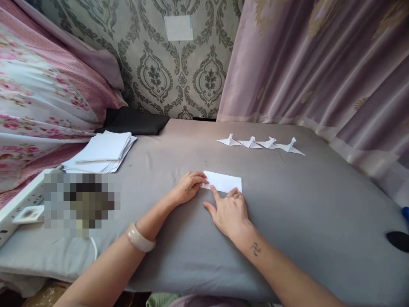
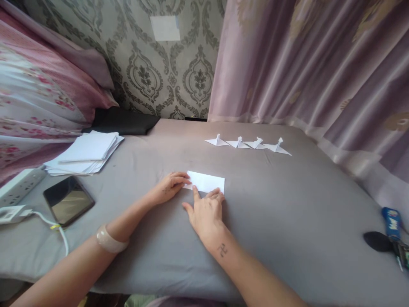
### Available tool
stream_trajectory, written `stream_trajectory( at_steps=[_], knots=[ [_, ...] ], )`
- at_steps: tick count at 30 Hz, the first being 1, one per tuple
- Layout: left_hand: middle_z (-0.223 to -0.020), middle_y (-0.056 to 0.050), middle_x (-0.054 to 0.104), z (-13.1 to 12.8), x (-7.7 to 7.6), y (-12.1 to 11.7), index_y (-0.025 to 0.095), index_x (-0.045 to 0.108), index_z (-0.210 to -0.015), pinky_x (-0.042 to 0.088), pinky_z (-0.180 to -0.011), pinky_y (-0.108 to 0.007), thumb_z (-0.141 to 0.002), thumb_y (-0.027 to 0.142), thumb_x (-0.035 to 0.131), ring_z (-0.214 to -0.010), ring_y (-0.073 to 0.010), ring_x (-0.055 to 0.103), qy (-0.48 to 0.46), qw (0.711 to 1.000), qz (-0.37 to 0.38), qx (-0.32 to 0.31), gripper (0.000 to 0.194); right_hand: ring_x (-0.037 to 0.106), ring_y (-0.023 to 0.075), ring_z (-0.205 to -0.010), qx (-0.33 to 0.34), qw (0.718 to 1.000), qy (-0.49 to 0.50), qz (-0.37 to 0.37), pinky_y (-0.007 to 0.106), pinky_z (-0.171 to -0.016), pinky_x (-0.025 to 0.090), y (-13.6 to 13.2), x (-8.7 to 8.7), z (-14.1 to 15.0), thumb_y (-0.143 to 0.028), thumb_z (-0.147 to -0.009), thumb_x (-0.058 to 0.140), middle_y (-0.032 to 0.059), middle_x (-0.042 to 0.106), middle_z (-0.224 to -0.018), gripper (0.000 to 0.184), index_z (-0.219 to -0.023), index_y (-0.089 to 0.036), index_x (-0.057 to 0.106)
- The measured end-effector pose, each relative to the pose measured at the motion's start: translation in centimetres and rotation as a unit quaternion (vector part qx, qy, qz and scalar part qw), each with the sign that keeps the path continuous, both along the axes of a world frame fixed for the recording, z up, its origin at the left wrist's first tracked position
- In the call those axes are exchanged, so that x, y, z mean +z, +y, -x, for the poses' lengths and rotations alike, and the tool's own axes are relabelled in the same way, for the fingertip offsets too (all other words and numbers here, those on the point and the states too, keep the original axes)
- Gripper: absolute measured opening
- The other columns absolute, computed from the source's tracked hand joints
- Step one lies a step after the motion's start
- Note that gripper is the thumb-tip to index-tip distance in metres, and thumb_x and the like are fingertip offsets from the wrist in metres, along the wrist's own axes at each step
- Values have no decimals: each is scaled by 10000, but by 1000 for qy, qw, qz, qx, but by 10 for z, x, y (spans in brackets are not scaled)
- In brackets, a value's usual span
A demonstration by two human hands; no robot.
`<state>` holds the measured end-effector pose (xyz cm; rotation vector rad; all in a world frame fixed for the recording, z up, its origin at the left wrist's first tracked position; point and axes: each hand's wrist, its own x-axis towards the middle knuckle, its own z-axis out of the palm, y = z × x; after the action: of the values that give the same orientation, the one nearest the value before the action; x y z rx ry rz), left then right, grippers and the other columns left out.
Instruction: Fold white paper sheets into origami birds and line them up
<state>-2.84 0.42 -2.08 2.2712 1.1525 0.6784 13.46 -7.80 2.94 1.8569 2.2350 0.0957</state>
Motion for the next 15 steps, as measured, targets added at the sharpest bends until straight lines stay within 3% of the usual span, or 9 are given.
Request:
stream_trajectory(
  at_steps=[5, 7, 9, 12, 15],
  knots=[
    [-1156, -51, 654, -6, 12, -8, 213, 720, -942, 438, -952, -363, -815, 121, 502, -1047, -212, 580, 40, 998, -10, 40, 269, 575, 337, -1028, 11, 997, 48, -56, 416, -815, 394, -7, -9, -26, -494, -947, 344, 290, 569, -1221, 614, -1368, -71, 484],
    [-1094, -53, 666, -16, 21, -13, 203, 711, -892, 451, -911, -355, -806, 202, 558, -1004, -225, 572, 68, 996, -19, 62, 176, 552, 319, -1058, 20, 995, 73, -66, 402, -843, 401, -8, -13, -35, -453, -956, 343, 267, 564, -1241, 594, -1330, -23, 512],
    [-994, -71, 668, -30, 29, -18, 188, 681, -834, 456, -860, -371, -845, 356, 553, -945, -242, 564, 109, 989, -31, 94, 211, 537, 311, -1079, 27, 993, 87, -70, 393, -868, 403, -8, -15, -40, -429, -959, 344, 262, 548, -1269, 579, -1300, 1, 532],
    [-952, -106, 626, -51, 33, -23, 169, 621, -833, 445, -799, -406, -835, 504, 539, -940, -290, 546, 181, 970, -46, 157, 345, 544, 308, -1054, 23, 992, 92, -79, 402, -868, 409, -10, -16, -36, -455, -942, 384, 259, 538, -1273, 565, -1326, -65, 522],
    [-1025, -129, 584, -58, 25, -24, 159, 580, -878, 420, -802, -427, -826, 547, 530, -985, -319, 520, 214, 956, -45, 194, 394, 559, 304, -1000, 12, 992, 94, -88, 423, -833, 417, -11, -15, -29, -473, -933, 400, 255, 542, -1252, 537, -1353, -158, 507]
  ],
)
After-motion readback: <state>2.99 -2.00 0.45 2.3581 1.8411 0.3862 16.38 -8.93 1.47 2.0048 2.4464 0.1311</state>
